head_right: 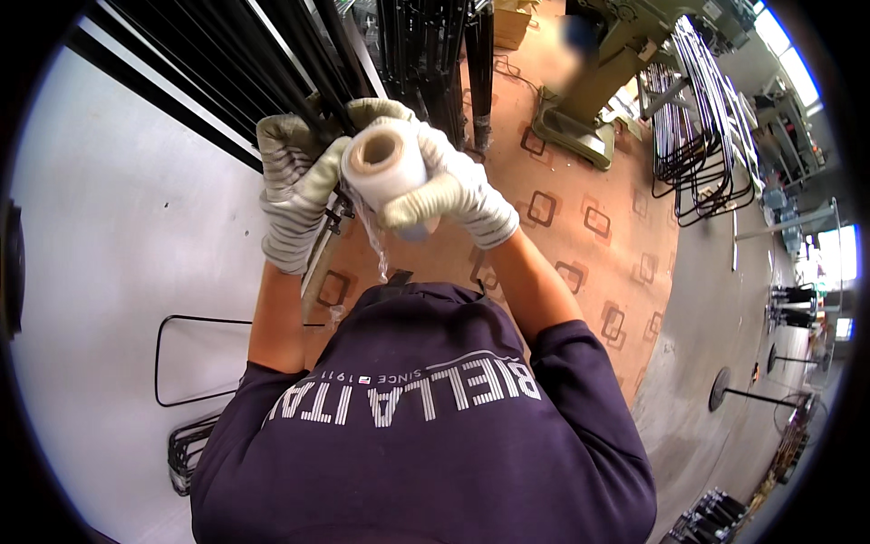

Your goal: The person bundles metal frames using plastic wrap and then attaches components to a frame using a press machine and a hammer.

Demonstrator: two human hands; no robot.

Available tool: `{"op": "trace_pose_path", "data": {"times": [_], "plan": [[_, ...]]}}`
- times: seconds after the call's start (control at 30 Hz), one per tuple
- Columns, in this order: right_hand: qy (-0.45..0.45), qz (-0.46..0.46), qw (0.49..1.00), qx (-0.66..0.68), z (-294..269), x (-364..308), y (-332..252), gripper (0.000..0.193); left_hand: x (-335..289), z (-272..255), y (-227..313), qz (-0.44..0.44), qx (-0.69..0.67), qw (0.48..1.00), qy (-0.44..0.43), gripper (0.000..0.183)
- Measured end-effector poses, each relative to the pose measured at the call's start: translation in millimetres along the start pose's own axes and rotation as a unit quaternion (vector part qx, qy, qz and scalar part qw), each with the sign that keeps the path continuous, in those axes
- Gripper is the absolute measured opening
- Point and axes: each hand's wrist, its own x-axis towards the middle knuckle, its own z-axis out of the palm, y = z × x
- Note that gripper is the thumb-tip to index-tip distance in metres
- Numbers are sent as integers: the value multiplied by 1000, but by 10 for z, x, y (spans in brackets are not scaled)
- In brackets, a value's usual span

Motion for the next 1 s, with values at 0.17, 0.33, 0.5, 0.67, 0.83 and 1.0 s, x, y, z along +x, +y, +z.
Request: {"op": "trace_pose_path", "data": {"times": [0.17, 0.33, 0.5, 0.67, 0.83, 1.0], "plan": [[-30, 2, 997, 67, -118, -19, -37, 95, 68, 95, -85, 126, 119, 985, 5, 39], [-32, -6, 997, 76, -215, -110, -13, 96, 108, 47, -81, 46, -10, 994, -102, 40], [17, 16, 994, 104, -578, -432, -66, 97, 99, 219, -196, 85, 251, 964, -36, 27], [9, -94, 990, 107, -737, -536, -1, 82, 35, 330, -335, -68, 159, 985, 2, 31], [28, -132, 982, 131, -781, -645, 8, 75, -37, 346, -214, -27, 344, 936, -67, 29], [30, -131, 986, 97, -885, -739, 25, 79, -216, 402, -49, 160, 390, 907, -1, 41]]}}
